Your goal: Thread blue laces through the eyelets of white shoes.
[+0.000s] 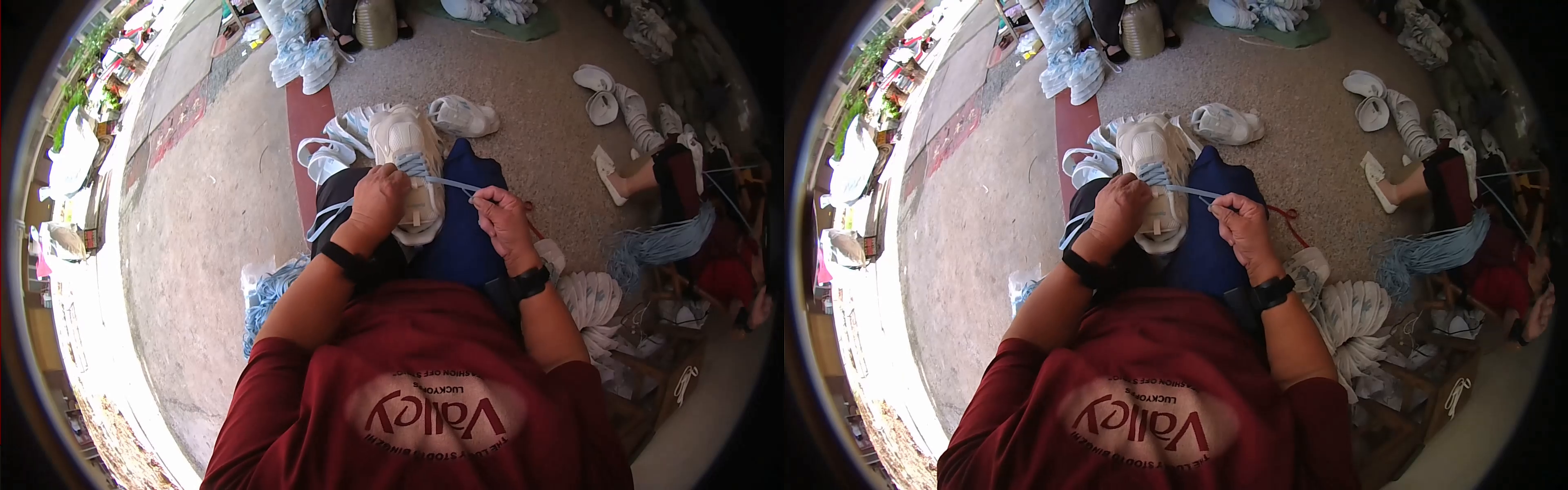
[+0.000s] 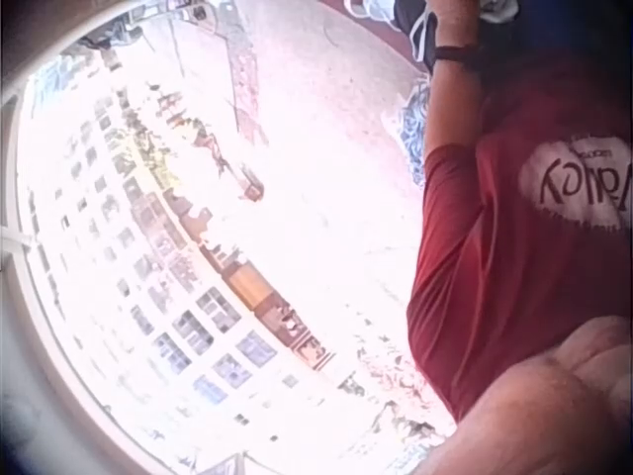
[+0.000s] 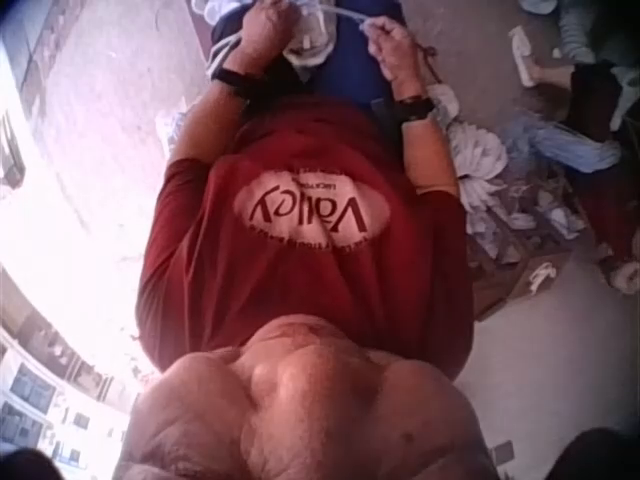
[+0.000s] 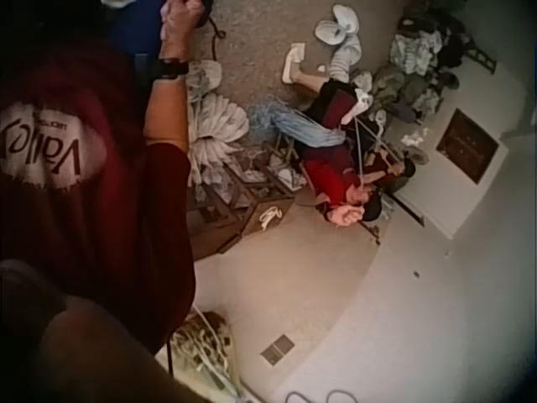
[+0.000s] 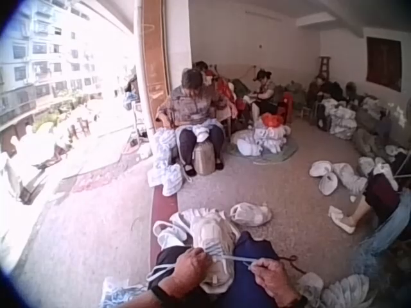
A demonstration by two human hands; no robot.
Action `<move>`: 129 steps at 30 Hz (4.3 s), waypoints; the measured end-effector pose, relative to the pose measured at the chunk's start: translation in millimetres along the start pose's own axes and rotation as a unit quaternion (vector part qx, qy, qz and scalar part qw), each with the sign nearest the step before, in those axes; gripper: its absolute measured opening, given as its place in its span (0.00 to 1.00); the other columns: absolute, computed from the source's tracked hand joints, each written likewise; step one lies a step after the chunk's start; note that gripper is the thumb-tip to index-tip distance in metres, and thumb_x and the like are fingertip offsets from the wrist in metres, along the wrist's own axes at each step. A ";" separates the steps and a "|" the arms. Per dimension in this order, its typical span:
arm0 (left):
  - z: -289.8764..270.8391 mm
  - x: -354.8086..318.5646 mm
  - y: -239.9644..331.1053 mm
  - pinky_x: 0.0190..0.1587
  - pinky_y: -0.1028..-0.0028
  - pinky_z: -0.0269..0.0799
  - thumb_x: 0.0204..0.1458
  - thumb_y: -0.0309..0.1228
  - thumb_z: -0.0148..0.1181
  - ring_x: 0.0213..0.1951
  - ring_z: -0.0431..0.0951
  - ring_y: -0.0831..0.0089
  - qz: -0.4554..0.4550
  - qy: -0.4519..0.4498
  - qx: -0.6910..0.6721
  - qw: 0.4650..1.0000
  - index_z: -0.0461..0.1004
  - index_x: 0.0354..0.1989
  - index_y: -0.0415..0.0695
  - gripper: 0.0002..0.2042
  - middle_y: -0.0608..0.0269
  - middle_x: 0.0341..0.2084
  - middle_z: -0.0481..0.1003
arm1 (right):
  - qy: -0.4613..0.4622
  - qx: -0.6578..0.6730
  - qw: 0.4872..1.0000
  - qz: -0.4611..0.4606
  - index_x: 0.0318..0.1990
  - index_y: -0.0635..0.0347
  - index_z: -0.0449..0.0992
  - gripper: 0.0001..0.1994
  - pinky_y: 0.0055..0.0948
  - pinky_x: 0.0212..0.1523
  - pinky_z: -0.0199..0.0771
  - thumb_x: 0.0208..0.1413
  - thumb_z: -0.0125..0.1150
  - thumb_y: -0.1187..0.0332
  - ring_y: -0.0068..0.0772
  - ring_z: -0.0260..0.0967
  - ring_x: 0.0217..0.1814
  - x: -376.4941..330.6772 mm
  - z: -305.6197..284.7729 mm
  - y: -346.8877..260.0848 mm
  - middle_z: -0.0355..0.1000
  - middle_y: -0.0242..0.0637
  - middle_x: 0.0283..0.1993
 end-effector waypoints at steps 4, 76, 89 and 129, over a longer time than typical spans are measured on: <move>-19.3 7.1 15.7 0.38 0.67 0.69 0.41 0.27 0.54 0.35 0.71 0.62 -0.040 -0.032 -0.032 0.998 0.73 0.25 0.44 0.03 0.62 0.25 0.70 | 0.009 0.003 1.000 0.006 0.31 0.63 0.73 0.02 0.11 0.12 0.47 0.54 0.55 0.75 0.11 0.50 0.12 -1.4 -4.8 -0.3 0.63 0.25 0.20; -18.3 -19.9 19.9 0.31 0.67 0.68 0.41 0.27 0.60 0.27 0.71 0.60 -0.130 0.086 -0.171 0.973 0.72 0.24 0.40 0.05 0.58 0.25 0.69 | -0.050 -0.564 0.757 -0.325 0.21 0.62 0.68 0.03 0.39 0.31 0.66 0.35 0.56 0.77 0.48 0.64 0.30 53.9 72.1 17.6 0.64 0.44 0.26; -12.6 -19.4 18.7 0.30 0.69 0.69 0.41 0.23 0.57 0.26 0.72 0.61 -0.167 0.071 -0.180 0.967 0.71 0.30 0.39 0.06 0.57 0.23 0.70 | -0.044 -0.554 0.739 -0.380 0.21 0.63 0.68 0.01 0.38 0.32 0.69 0.38 0.53 0.77 0.49 0.66 0.30 47.5 71.6 14.9 0.64 0.46 0.27; -44.4 -4.7 -2.0 0.33 0.63 0.70 0.40 0.23 0.52 0.31 0.74 0.60 0.002 -0.062 0.025 0.998 0.72 0.21 0.43 0.02 0.57 0.23 0.71 | -0.098 -0.352 0.879 -0.308 0.26 0.61 0.71 0.02 0.27 0.33 0.67 0.48 0.55 0.75 0.32 0.65 0.26 32.6 76.8 13.0 0.69 0.36 0.27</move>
Point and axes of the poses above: each hand's wrist, its own x-axis towards the middle knuckle, its own z-axis out of the palm, y = z × x, the point moved 1 cm from there along x, towards the middle knuckle
